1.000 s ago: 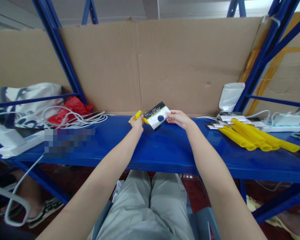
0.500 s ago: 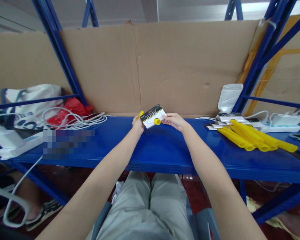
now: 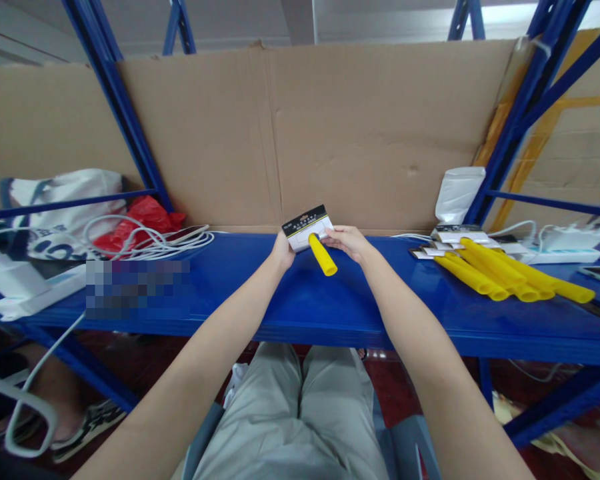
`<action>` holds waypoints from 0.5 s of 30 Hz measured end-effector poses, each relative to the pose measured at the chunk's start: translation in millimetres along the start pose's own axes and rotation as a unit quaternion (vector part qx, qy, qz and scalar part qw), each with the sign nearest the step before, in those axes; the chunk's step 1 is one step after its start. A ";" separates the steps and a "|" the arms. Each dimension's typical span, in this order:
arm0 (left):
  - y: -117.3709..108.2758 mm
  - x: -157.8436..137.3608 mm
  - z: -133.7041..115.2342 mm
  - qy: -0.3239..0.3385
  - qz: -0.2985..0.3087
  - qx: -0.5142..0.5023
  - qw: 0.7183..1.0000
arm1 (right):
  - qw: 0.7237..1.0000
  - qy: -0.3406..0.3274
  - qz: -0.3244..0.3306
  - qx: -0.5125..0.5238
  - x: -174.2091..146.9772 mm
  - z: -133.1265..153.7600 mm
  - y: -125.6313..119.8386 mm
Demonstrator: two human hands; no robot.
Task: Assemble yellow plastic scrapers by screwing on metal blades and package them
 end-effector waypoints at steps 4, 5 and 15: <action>2.8 -3.9 -2.3 -0.006 0.016 0.004 1.000 | 1.000 -0.008 -0.030 0.000 2.5 -1.4 -3.4; 3.4 -4.7 -2.4 -0.008 0.017 0.004 1.000 | 0.999 -0.011 -0.034 0.000 2.6 -1.6 -3.8; 6.0 -6.1 -0.5 0.004 0.057 0.016 0.998 | 0.998 -0.011 -0.054 0.014 4.1 -3.9 -3.1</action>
Point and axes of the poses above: each hand's wrist, its own x-axis towards the middle knuckle, its own y-axis out of the palm, z = x × y, the point moved 3 cm from there along x, towards the middle knuckle, and after that the axes turned 1 degree about -x, right-handed, at the moved point
